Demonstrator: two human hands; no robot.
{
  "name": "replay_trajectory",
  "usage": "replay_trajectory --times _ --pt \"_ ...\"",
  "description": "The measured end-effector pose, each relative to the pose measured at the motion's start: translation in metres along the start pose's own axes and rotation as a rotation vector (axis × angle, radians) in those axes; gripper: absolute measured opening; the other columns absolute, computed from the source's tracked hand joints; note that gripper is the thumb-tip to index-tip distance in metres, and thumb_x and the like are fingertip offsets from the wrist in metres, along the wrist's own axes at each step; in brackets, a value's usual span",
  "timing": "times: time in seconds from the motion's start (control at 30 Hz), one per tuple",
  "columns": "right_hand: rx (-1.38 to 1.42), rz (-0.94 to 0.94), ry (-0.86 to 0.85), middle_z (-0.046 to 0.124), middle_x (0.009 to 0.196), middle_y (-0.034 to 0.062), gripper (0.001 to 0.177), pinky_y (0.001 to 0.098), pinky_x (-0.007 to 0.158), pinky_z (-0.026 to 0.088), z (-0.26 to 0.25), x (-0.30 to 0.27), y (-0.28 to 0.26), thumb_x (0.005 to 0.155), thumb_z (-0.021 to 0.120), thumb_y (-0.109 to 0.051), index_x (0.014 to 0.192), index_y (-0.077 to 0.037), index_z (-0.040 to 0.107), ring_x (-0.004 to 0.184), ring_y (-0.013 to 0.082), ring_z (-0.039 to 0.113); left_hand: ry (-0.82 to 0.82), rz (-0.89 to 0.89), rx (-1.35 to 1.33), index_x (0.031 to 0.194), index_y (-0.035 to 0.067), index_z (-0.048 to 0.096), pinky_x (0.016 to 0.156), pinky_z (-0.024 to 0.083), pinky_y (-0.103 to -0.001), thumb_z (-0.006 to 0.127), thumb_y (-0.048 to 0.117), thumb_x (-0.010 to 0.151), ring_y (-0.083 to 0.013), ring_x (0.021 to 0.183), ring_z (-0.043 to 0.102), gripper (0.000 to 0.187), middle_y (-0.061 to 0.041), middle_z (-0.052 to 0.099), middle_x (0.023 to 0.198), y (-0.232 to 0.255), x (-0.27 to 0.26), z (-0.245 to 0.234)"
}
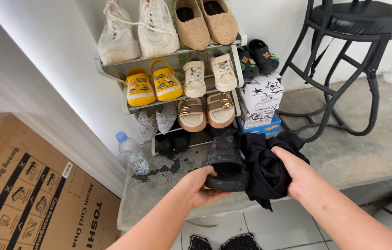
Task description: The person wipes a pair of black sandals with a black cloth, then places them back on the shoe rack. The person then unties and reties the laces of a pair of white sneakers on the rack.
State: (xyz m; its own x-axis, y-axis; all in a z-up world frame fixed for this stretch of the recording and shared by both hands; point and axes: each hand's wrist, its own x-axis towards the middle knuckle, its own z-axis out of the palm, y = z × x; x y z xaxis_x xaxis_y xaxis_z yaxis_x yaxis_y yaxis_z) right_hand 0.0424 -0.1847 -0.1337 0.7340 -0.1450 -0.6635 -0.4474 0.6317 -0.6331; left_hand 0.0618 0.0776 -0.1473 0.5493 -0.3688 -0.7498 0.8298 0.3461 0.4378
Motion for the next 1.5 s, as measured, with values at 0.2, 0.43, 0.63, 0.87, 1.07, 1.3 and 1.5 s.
replay_trajectory --times 0.2,0.43,0.63,0.87,1.07,1.3,1.5 --pt "0.015 0.070 0.122 0.075 0.103 0.0082 0.024 0.0433 0.084 0.061 -0.001 -0.016 -0.002 0.090 0.069 -0.026 0.104 -0.007 0.069 0.087 0.0238 0.072 0.161 0.015 0.143 0.151 0.032 0.025 0.089 0.058 -0.062 0.058 -0.004 0.090 -0.0472 0.130 0.057 0.078 -0.021 0.043 0.150 0.025 0.021 -0.027" --pt "0.050 0.104 0.400 0.076 0.110 0.0064 0.030 0.0472 0.089 0.059 -0.029 0.022 0.011 0.091 0.069 -0.035 0.110 -0.012 0.071 0.096 0.0253 0.074 0.260 0.028 0.209 0.157 0.036 0.018 0.087 0.059 -0.055 0.055 -0.007 0.090 -0.0460 0.124 0.060 0.088 -0.022 0.042 0.149 0.026 0.059 -0.067" --pt "0.066 0.111 0.399 0.075 0.110 0.0052 0.031 0.0498 0.090 0.059 -0.036 0.111 -0.002 0.089 0.070 -0.034 0.111 -0.012 0.070 0.096 0.0262 0.074 0.229 0.048 0.117 0.135 0.010 0.042 0.078 0.060 -0.060 0.059 -0.005 0.085 -0.0417 0.108 0.068 0.055 -0.021 0.061 0.125 0.017 0.079 -0.090" --pt "-0.042 0.176 0.732 0.050 0.136 0.0105 0.054 0.0690 0.092 0.051 -0.035 0.212 -0.025 0.085 0.076 -0.021 0.134 -0.021 0.052 0.124 0.0382 0.056 0.254 0.064 0.285 0.143 0.017 0.038 0.078 0.061 -0.055 0.061 -0.003 0.084 -0.0384 0.121 0.063 0.067 -0.015 0.051 0.139 0.038 0.075 -0.078" --pt "-0.590 -0.019 1.140 0.061 0.128 0.0097 0.058 0.0519 0.088 0.055 -0.016 0.282 -0.011 0.072 0.082 -0.026 0.125 -0.013 0.061 0.110 0.0325 0.061 0.334 0.095 0.320 0.152 0.022 0.038 0.075 0.062 -0.051 0.065 0.000 0.081 -0.0366 0.129 0.052 0.079 -0.012 0.044 0.147 0.043 0.097 -0.059" --pt "-0.531 0.161 0.181 0.053 0.125 0.0126 0.043 0.0459 0.082 0.062 0.033 0.360 0.017 0.085 0.075 -0.006 0.123 -0.005 0.055 0.097 0.0274 0.063 0.382 0.195 0.244 0.155 0.023 0.031 0.074 0.063 -0.050 0.066 0.000 0.079 -0.0378 0.127 0.057 0.087 -0.012 0.044 0.149 0.047 0.142 -0.059" --pt "-0.266 0.448 0.129 0.053 0.117 0.0146 0.044 0.0403 0.084 0.063 0.041 0.396 0.033 0.090 0.076 -0.012 0.126 -0.005 0.054 0.095 0.0240 0.063 0.411 0.218 0.276 0.154 0.025 0.033 0.076 0.063 -0.050 0.066 0.001 0.080 -0.0334 0.125 0.057 0.084 -0.006 0.045 0.148 0.067 0.167 -0.055"
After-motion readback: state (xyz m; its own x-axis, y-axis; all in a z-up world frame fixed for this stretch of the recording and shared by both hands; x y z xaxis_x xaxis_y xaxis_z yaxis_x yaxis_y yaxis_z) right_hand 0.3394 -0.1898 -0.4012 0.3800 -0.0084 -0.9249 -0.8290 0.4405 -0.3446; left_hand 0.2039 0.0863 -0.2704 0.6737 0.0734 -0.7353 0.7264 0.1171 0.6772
